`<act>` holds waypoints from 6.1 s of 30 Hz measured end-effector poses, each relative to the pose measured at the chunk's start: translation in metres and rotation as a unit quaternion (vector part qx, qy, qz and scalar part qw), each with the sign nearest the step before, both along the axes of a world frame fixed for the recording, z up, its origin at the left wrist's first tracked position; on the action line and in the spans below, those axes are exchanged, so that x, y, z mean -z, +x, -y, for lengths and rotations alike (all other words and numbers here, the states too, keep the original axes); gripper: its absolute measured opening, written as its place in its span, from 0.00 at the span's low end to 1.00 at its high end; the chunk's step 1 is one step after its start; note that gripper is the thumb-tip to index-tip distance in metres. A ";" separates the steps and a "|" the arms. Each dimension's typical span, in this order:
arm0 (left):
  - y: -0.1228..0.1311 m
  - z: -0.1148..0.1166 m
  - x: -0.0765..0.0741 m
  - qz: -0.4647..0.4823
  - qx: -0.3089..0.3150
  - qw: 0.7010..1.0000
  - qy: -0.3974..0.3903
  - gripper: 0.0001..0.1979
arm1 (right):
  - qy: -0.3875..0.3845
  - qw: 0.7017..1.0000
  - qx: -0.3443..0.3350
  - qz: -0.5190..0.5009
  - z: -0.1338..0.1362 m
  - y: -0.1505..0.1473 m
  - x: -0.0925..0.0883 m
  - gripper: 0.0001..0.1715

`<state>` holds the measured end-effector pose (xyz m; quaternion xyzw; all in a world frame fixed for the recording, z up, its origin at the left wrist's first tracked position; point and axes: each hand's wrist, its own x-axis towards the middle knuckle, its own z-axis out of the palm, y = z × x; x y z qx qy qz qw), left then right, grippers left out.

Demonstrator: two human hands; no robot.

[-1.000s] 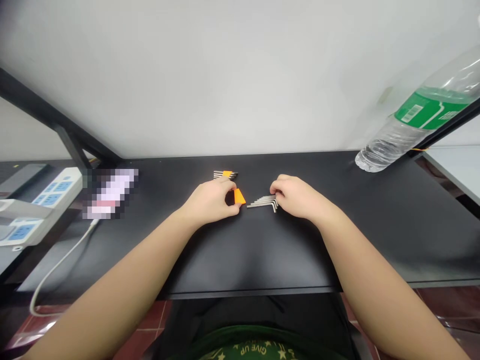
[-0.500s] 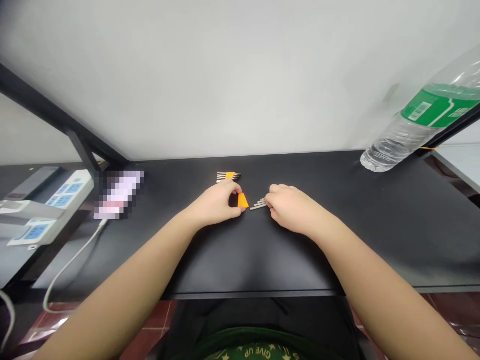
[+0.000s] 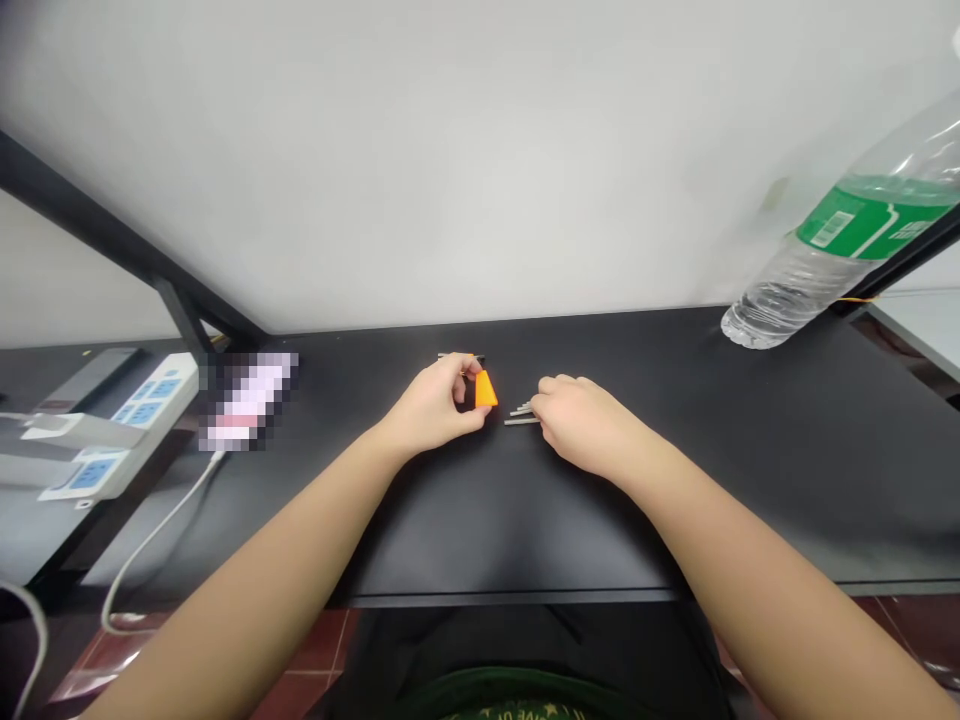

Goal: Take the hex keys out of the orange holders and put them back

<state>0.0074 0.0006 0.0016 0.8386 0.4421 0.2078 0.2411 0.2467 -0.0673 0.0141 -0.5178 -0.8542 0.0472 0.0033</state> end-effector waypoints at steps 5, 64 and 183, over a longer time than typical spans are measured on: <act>-0.001 0.000 0.001 0.046 0.007 0.999 0.000 0.23 | -0.006 1.000 -0.016 -0.025 0.005 -0.006 -0.005 0.08; 0.012 0.016 -0.003 -0.015 0.020 0.998 0.050 0.21 | -0.057 0.963 0.024 -0.263 -0.006 0.002 -0.005 0.09; 0.017 0.021 -0.001 0.003 0.128 0.967 0.221 0.07 | -0.239 0.830 0.151 -0.481 0.002 -0.011 -0.015 0.10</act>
